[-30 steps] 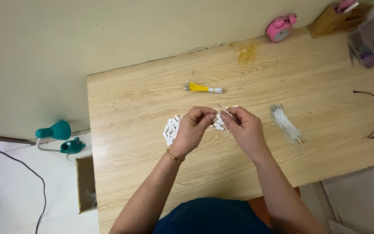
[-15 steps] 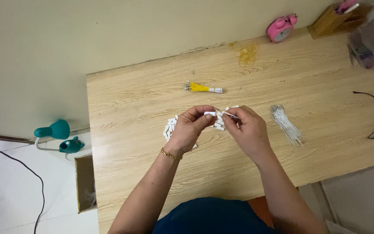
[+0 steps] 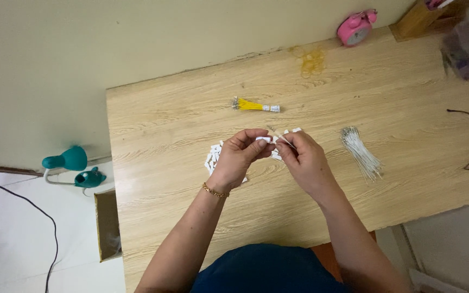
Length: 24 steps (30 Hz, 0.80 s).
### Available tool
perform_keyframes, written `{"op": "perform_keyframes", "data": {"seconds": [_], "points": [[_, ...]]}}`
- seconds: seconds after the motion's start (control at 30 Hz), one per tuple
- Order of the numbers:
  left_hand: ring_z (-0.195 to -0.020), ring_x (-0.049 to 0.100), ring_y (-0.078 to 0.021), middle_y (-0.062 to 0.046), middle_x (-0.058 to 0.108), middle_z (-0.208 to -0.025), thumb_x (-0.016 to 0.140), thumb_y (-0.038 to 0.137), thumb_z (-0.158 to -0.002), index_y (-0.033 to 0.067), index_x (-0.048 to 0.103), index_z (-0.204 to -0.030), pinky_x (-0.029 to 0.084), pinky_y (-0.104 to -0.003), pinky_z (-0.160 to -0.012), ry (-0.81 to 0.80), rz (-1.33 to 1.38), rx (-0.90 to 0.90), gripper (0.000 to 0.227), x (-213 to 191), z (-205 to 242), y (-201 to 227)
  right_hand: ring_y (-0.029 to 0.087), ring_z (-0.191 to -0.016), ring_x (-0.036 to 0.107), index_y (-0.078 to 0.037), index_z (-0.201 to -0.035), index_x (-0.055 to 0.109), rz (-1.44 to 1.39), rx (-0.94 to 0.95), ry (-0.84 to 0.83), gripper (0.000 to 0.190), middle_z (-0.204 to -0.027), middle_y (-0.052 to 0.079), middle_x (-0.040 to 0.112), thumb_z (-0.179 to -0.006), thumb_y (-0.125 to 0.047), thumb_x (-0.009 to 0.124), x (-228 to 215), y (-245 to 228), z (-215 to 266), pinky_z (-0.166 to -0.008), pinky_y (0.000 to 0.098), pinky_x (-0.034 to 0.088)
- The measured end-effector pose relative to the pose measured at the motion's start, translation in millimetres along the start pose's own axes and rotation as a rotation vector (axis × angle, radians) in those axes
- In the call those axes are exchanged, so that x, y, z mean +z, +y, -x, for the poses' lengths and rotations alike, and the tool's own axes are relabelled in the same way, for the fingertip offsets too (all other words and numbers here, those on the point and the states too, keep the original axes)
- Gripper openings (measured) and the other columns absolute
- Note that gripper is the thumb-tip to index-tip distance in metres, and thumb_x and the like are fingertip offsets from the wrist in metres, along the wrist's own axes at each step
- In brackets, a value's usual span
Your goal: Attach white identification tags to individual wires.
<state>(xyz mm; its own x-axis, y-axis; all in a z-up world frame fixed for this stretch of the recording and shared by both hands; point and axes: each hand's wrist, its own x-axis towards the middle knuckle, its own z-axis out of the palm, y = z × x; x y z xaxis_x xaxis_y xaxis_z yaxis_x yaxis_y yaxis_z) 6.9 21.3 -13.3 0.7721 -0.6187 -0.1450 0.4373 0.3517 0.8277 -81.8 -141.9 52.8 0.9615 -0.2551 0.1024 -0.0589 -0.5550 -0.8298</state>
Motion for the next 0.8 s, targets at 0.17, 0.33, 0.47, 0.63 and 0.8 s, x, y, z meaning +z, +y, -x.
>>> {"op": "perform_keyframes", "data": {"seconds": [0.17,0.33,0.47,0.63,0.8], "points": [[-0.101,0.073,-0.0198,-0.012,0.073,-0.112,0.06,0.005,-0.102,-0.0006,0.065,-0.123,0.064,-0.034,-0.09,0.003,-0.048,-0.024,0.022,-0.5,1.8,-0.8,0.019,-0.077,0.067,-0.003,-0.103,0.064,0.016,-0.013,-0.008,0.014,-0.09,0.008,0.067,-0.098,-0.015,0.067,11.1,14.4,-1.4,-0.066,0.0326,0.053],[-0.094,0.073,-0.0198,-0.013,0.073,-0.109,0.062,0.006,-0.102,-0.0023,0.066,-0.121,0.064,-0.035,-0.084,0.039,-0.098,-0.062,0.021,-10.3,-3.8,-20.3,0.023,-0.08,0.07,-0.004,-0.103,0.064,0.033,-0.07,-0.026,0.013,-0.092,0.01,0.069,-0.098,-0.016,0.067,21.4,28.1,-2.0,-0.068,0.0357,0.054],[-0.094,0.074,-0.0188,-0.012,0.073,-0.107,0.062,0.007,-0.102,-0.0023,0.065,-0.12,0.065,-0.034,-0.083,0.059,-0.027,-0.085,0.021,-27.1,-2.9,-55.4,0.025,-0.08,0.07,-0.004,-0.099,0.066,0.102,0.0,-0.074,0.014,-0.09,0.011,0.07,-0.096,-0.018,0.068,34.9,50.7,-0.5,-0.069,0.0375,0.054],[-0.093,0.074,-0.0181,-0.011,0.075,-0.104,0.064,0.009,-0.1,-0.0017,0.066,-0.118,0.063,-0.032,-0.081,0.111,-0.102,-0.217,0.02,-53.2,-3.8,-78.5,0.026,-0.078,0.07,-0.003,-0.095,0.069,0.147,0.086,-0.159,0.018,-0.087,0.012,0.071,-0.093,-0.021,0.07,58.9,95.1,0.7,-0.069,0.0384,0.054],[-0.093,0.073,-0.0231,-0.007,0.074,-0.105,0.067,0.022,-0.098,0.017,0.076,-0.114,0.059,-0.038,-0.082,0.507,-1.19,0.017,0.02,-114.4,-28.2,-71.2,0.028,-0.079,0.068,-0.002,-0.109,0.072,0.151,0.178,-0.111,0.02,-0.093,0.015,0.07,-0.099,-0.018,0.066,80.9,159.1,-7.5,-0.072,0.0399,0.054]]}}
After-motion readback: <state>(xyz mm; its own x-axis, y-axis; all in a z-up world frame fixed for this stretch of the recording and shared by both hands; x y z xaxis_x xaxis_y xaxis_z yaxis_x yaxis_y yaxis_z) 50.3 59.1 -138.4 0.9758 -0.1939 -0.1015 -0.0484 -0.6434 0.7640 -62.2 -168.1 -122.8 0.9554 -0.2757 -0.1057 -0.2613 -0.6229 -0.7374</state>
